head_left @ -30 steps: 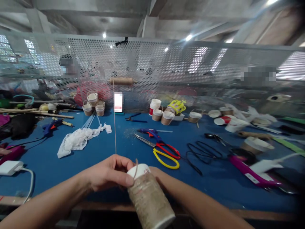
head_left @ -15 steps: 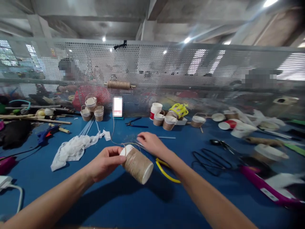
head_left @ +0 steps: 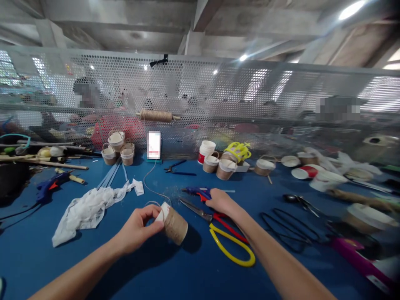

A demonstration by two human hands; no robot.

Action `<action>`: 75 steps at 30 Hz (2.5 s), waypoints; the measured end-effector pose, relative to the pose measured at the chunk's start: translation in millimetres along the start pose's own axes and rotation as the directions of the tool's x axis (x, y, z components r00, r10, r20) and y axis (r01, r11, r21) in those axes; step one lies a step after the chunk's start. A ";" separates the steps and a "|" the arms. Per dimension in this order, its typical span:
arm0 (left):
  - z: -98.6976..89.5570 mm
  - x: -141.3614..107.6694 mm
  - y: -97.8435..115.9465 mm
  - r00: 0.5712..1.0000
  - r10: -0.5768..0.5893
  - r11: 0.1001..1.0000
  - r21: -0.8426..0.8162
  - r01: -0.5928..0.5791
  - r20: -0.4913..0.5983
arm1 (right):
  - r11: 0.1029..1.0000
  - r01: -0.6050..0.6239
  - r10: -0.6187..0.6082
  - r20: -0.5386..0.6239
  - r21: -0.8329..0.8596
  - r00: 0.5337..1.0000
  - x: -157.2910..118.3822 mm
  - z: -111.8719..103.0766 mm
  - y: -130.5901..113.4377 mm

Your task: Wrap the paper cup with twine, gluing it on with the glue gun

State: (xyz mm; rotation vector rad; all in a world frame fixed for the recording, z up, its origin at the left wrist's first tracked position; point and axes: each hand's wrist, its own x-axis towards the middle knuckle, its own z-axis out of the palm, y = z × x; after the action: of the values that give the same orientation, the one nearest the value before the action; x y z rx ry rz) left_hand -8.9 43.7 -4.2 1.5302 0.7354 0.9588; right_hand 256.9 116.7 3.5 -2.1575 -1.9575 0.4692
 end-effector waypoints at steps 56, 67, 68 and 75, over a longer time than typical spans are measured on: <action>-0.8 -11.3 3.4 0.976 -0.219 0.910 0.358 0.208 -0.010 | 0.855 0.519 -0.510 -0.170 0.009 0.843 -132.0 -1.3 -31.6; 1.0 -12.3 2.4 0.979 -0.202 0.907 0.369 0.202 -0.038 | 0.867 0.488 -0.471 -0.156 0.096 0.868 -134.2 -0.8 -32.8; 0.9 -12.3 2.4 0.978 -0.206 0.907 0.368 0.205 -0.036 | 0.859 0.504 -0.487 -0.162 0.087 0.858 -133.6 -2.3 -32.7; 1.5 -12.7 0.0 0.981 -0.193 0.926 0.326 0.189 -0.021 | 0.818 0.551 -0.533 -0.142 0.165 0.834 -135.0 2.1 -19.7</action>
State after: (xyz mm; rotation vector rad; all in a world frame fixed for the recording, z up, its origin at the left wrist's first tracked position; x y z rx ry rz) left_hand -13.6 32.1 -6.5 1.7099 1.0562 0.7052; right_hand 227.4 -15.1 22.5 -1.3780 -2.2353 0.4302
